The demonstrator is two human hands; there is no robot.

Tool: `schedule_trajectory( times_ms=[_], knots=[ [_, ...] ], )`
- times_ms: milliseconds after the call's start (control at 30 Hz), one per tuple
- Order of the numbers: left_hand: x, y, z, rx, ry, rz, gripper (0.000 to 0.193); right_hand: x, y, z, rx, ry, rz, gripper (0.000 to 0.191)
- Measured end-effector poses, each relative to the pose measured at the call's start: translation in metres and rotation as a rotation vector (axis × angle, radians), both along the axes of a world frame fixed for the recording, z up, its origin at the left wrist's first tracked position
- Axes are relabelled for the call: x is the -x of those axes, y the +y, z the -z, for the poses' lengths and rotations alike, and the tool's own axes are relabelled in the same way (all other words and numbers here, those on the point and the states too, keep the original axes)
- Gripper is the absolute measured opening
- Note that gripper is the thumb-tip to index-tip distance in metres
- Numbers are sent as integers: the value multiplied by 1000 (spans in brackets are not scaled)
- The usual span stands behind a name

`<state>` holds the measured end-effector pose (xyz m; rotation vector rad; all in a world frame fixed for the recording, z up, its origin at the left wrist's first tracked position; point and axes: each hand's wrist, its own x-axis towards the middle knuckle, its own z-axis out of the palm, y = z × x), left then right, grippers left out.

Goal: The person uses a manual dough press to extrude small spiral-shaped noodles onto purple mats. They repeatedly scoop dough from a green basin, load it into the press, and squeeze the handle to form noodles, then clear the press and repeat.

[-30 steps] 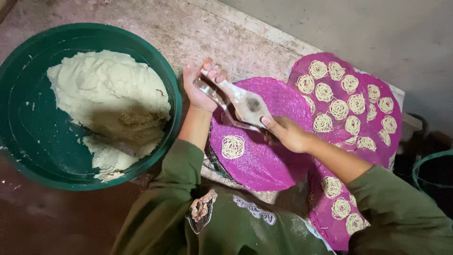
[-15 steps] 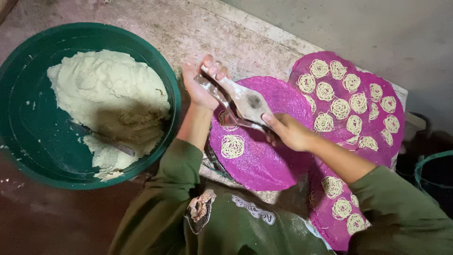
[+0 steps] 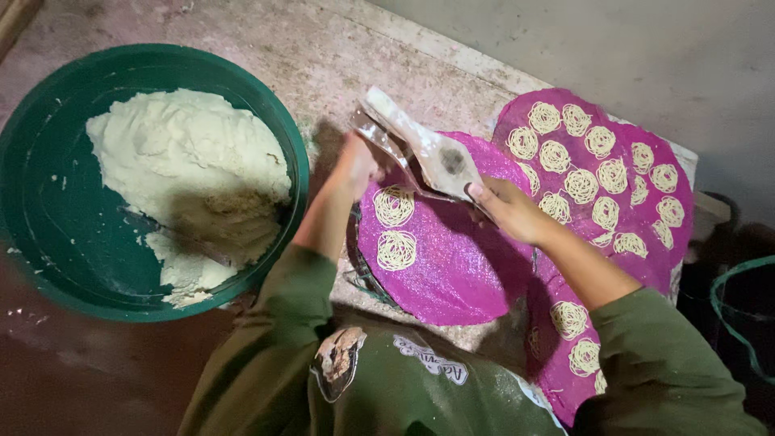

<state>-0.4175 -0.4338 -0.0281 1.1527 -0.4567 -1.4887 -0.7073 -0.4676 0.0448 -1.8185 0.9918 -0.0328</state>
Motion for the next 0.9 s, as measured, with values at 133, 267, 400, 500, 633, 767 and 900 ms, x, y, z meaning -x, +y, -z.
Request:
schedule_trajectory(
  times_ms=[133,267,400,500,633,767,900],
  knots=[
    [15,11,40,-231,-65,196,73,6,-3,16,17,-34,35,58],
    [17,37,50,15,-357,247,77,8,-1,30,104,-83,107,56],
    [9,77,34,330,-968,90,62,26,-5,30,181,-26,133,59],
    [8,79,5,246,-1267,80,51,36,-6,27,74,-103,110,63],
    [11,33,-38,155,232,-180,64,33,-6,20,-205,7,49,68],
    [16,-27,-48,625,985,93,56,18,-18,0,-286,93,-16,69],
    [16,-73,-28,697,1007,9,41,0,-49,-18,-8,170,63,63]
  ],
)
